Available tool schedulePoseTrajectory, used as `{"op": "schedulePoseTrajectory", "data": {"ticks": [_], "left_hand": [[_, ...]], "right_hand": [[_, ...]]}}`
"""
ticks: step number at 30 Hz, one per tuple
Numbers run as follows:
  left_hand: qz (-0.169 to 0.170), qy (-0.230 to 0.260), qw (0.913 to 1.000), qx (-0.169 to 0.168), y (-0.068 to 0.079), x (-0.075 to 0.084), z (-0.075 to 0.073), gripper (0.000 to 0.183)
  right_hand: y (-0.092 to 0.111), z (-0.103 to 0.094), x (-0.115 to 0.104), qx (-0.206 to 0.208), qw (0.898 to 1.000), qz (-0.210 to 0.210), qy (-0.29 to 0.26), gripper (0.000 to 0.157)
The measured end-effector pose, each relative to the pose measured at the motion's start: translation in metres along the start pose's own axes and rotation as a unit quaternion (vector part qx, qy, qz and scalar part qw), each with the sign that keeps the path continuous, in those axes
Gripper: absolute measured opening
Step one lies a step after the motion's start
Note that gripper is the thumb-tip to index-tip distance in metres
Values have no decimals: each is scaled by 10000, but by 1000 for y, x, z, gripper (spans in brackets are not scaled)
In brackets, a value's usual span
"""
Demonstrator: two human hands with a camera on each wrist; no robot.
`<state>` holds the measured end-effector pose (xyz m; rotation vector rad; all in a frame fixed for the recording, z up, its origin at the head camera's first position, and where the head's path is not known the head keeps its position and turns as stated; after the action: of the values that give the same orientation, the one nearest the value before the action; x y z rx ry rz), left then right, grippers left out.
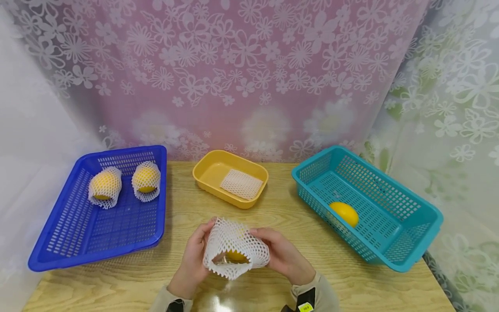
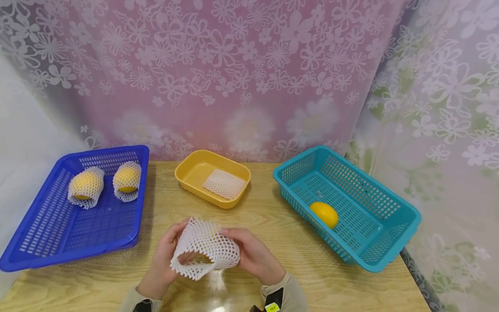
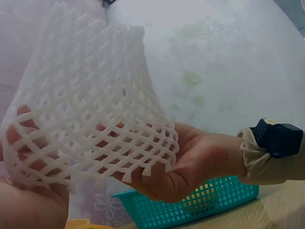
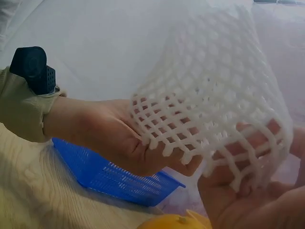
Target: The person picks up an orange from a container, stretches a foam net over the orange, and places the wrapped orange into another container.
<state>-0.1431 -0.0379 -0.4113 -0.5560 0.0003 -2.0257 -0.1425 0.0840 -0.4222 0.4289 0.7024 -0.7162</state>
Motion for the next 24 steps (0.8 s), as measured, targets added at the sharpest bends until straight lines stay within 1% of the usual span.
{"op": "schedulePoseTrajectory", "data": {"ticks": [3,6,8,10,12,14,15,17,20,22,24], "left_hand": [[-129,-167,9983,544,1,-1,-7,33],[-203,-437,9937,1008,3,-3,-18,25],[-215,-575,9904,1236,4,-4,-25,22],[-207,-616,9885,1365,5,-5,-33,21],[-180,-717,9856,1520,7,-5,-42,20],[-137,-907,9803,1750,8,-5,-53,19],[-110,-1031,9765,1889,9,-5,-60,18],[-79,-1309,9657,2240,10,-4,-74,15],[-83,-1752,9462,2718,11,-4,-95,13],[-78,-2144,9303,2975,11,-3,-106,15],[-48,-2563,9120,3201,10,-1,-116,16]], "right_hand": [[-2,-7,1,260,9995,-183,32,28],[-5,-18,4,658,9976,-217,19,26],[-7,-25,7,936,9955,-162,59,25],[-9,-32,10,1166,9931,-114,105,27],[-12,-38,13,1373,9903,-89,187,30],[-14,-45,15,1575,9867,-122,375,36],[-15,-49,16,1698,9841,-147,502,39],[-16,-57,18,1950,9770,-237,834,44],[-18,-69,18,2354,9596,-434,1480,47],[-19,-75,17,2623,9442,-573,1909,45],[-20,-80,17,2794,9316,-660,2228,41]]}}
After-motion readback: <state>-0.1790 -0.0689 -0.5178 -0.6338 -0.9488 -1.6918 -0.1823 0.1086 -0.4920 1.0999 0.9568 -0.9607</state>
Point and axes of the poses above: each hand's wrist, its own y-axis away from the middle knuckle, its own z-axis out of the palm, x = y × z, the point moved 7 cm from there along -y, towards the middle knuckle, and after that the axes turned 2 degrees about x, right-handed, at the moved point
